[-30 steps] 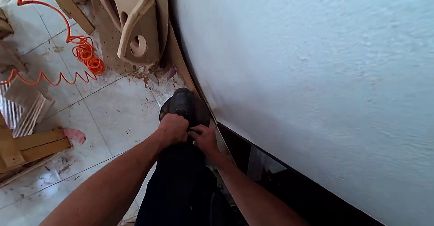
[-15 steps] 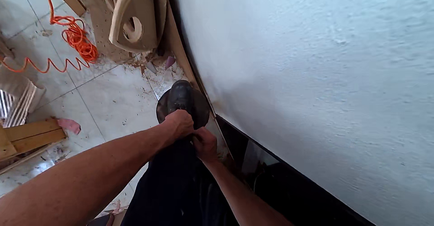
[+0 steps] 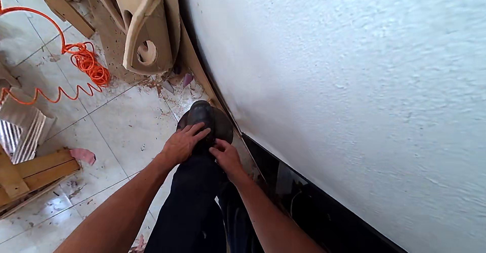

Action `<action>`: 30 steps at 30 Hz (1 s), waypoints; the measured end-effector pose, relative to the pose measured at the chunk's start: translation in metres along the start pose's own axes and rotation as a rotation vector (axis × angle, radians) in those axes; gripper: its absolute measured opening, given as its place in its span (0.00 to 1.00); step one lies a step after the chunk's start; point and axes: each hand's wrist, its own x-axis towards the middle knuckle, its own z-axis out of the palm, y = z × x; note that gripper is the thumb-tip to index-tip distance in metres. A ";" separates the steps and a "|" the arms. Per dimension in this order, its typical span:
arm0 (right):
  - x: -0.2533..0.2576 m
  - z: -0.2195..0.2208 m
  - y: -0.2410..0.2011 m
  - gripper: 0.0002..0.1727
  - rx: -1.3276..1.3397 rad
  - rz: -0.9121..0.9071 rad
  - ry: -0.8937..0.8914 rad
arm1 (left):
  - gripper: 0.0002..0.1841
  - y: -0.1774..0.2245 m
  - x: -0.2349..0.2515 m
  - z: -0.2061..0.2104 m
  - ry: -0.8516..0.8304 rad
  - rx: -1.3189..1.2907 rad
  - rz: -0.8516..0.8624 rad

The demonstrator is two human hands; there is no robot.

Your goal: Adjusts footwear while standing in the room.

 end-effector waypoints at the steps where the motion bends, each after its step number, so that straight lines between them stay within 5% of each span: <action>1: 0.000 0.003 -0.001 0.25 -0.046 -0.049 0.008 | 0.40 0.001 0.001 -0.001 -0.001 0.036 0.037; 4: 0.001 0.006 -0.002 0.16 -0.184 -0.137 0.030 | 0.11 -0.009 0.001 0.006 0.016 0.073 0.134; 5: 0.002 0.006 -0.003 0.16 -0.214 -0.152 0.031 | 0.08 -0.012 -0.001 0.007 0.020 0.077 0.149; 11: 0.006 0.009 -0.007 0.08 -0.254 -0.361 0.062 | 0.12 -0.020 -0.028 -0.020 0.093 0.054 -0.008; 16: 0.010 0.003 -0.026 0.10 -0.104 -0.197 0.044 | 0.16 -0.052 -0.076 -0.066 0.411 -0.131 -0.598; 20: 0.004 -0.007 -0.027 0.19 -0.428 -0.269 -0.155 | 0.16 -0.056 -0.095 -0.037 0.007 -0.235 -0.881; 22: 0.000 -0.003 -0.023 0.18 -0.630 -0.397 -0.166 | 0.15 -0.052 -0.086 -0.002 -0.085 -0.229 -0.840; 26: 0.006 -0.001 -0.038 0.12 -0.728 -0.389 -0.203 | 0.20 -0.019 -0.057 0.022 0.142 -0.397 -0.559; 30: 0.008 -0.014 -0.053 0.16 0.074 0.052 -0.177 | 0.18 0.001 -0.034 0.031 0.128 -0.566 -0.422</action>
